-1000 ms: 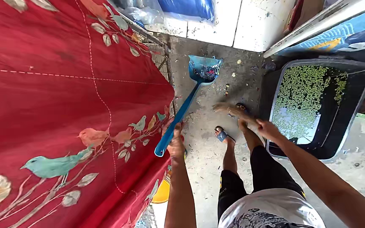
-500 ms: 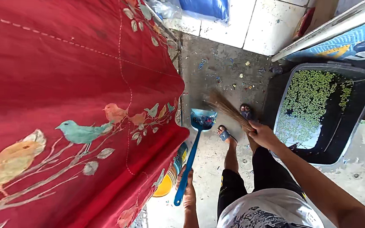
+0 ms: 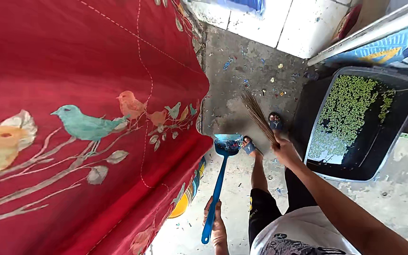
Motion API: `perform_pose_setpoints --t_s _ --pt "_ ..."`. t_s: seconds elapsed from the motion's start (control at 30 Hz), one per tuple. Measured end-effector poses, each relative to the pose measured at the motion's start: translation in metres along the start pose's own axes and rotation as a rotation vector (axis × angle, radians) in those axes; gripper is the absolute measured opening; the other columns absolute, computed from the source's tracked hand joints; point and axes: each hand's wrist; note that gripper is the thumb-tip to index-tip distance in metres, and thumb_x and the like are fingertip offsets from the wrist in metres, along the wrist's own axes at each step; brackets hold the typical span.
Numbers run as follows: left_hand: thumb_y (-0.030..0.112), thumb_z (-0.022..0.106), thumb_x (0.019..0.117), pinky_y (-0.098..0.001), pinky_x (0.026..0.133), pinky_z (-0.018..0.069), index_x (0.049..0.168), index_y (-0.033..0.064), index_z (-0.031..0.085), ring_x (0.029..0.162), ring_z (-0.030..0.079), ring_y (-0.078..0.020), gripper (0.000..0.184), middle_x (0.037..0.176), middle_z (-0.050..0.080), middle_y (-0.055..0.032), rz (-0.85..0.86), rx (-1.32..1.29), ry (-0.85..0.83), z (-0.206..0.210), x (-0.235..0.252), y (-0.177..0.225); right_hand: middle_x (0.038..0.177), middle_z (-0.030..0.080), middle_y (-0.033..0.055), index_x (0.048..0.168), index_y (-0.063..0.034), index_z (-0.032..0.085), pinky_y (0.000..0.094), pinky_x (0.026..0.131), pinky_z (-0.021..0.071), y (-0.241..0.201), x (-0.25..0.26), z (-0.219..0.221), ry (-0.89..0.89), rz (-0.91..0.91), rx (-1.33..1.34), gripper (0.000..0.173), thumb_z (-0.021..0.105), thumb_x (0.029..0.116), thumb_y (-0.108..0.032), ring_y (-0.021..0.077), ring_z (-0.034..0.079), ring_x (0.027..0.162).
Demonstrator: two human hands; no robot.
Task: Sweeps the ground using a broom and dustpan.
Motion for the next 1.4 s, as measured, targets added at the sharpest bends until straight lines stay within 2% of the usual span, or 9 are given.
perform_pose_setpoints --t_s 0.23,0.33,0.43,0.53,0.7,0.83,1.03,1.2,1.4 --pt "0.038 0.076 0.092 -0.0492 0.094 0.0598 0.135 0.0068 0.063 0.106 0.071 -0.0287 0.054 0.12 0.072 -0.0141 -0.007 -0.074 0.012 0.015 0.002 0.006 0.121 0.071 0.0174 0.149 -0.0195 0.056 0.065 0.092 0.0541 -0.094 0.108 0.031 -0.097 -0.217 -0.036 0.054 0.064 0.0957 -0.029 0.0384 0.068 0.111" --pt "0.038 0.075 0.0927 -0.0497 0.093 0.06 0.134 0.0052 0.063 0.104 0.071 -0.0303 0.054 0.118 0.072 -0.016 0.011 -0.097 0.009 0.017 -0.001 0.012 0.121 0.07 0.0205 0.136 -0.0161 0.065 0.0695 0.09 0.0523 -0.091 0.164 0.03 -0.018 -0.072 0.052 0.043 0.063 0.0945 -0.027 0.0431 0.066 0.113" --pt "0.04 0.075 0.0929 -0.0503 0.094 0.0596 0.135 0.0055 0.062 0.107 0.07 -0.031 0.056 0.122 0.071 -0.0159 0.006 -0.11 -0.001 0.016 -0.005 0.012 0.104 0.07 0.0213 0.118 -0.0104 0.07 0.0638 0.075 0.0548 -0.054 0.136 0.017 0.081 0.123 0.321 0.031 0.068 0.0916 -0.026 0.0394 0.068 0.091" --pt "0.039 0.076 0.0918 -0.0493 0.095 0.0592 0.135 0.0063 0.062 0.109 0.07 -0.0301 0.056 0.124 0.07 -0.0148 -0.019 -0.122 -0.001 0.023 -0.002 0.011 0.095 0.068 0.0159 0.135 -0.0165 0.065 0.0461 0.057 0.0545 -0.032 0.07 -0.008 0.079 0.129 0.558 0.042 0.071 0.0947 -0.027 0.0257 0.062 0.064" --pt "0.036 0.076 0.0903 -0.0482 0.091 0.0609 0.134 0.0021 0.061 0.103 0.071 -0.0294 0.057 0.119 0.071 -0.0167 -0.019 -0.118 -0.004 0.036 0.005 0.021 0.097 0.071 0.0146 0.129 -0.0155 0.068 0.053 0.066 0.0581 -0.089 0.108 -0.043 0.03 -0.058 0.453 0.038 0.07 0.0932 -0.026 0.0287 0.068 0.074" --pt "0.037 0.076 0.091 -0.0486 0.092 0.0608 0.135 0.0037 0.062 0.104 0.071 -0.0289 0.057 0.119 0.072 -0.0153 -0.014 -0.069 -0.023 0.044 0.008 0.027 0.095 0.066 0.0127 0.122 -0.0094 0.066 0.0386 0.056 0.054 -0.118 0.199 -0.037 -0.036 0.187 0.802 0.032 0.07 0.0921 -0.019 0.0217 0.062 0.068" --pt "0.032 0.074 0.0925 -0.0478 0.095 0.0597 0.135 0.0053 0.062 0.107 0.071 -0.0264 0.052 0.121 0.071 -0.0125 -0.011 -0.026 -0.05 0.054 0.012 0.041 0.082 0.062 0.0091 0.121 -0.0098 0.064 0.0354 0.05 0.0497 -0.012 0.083 -0.035 0.051 0.325 0.919 0.033 0.066 0.0944 -0.029 0.0176 0.056 0.057" --pt "0.03 0.071 0.0947 -0.0445 0.093 0.0604 0.135 0.0049 0.062 0.106 0.071 -0.0234 0.049 0.119 0.073 -0.0108 0.029 0.042 -0.068 0.062 0.023 0.051 0.096 0.07 0.0102 0.142 -0.0159 0.062 0.0352 0.053 0.0521 0.031 0.0 -0.12 0.07 0.152 0.705 0.043 0.067 0.0997 -0.022 0.0176 0.059 0.059" --pt "0.027 0.072 0.0938 -0.0397 0.094 0.0599 0.131 0.0051 0.066 0.105 0.071 -0.0183 0.044 0.117 0.073 -0.0079 0.113 0.151 -0.116 0.095 0.055 0.066 0.116 0.071 0.02 0.145 -0.0197 0.06 0.0708 0.089 0.0519 0.011 0.123 -0.193 0.273 -0.038 -0.017 0.053 0.067 0.0944 -0.031 0.0425 0.068 0.107"
Point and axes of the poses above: each hand's wrist, its own x-axis towards the middle knuckle, its own z-axis out of the palm, y = z × x
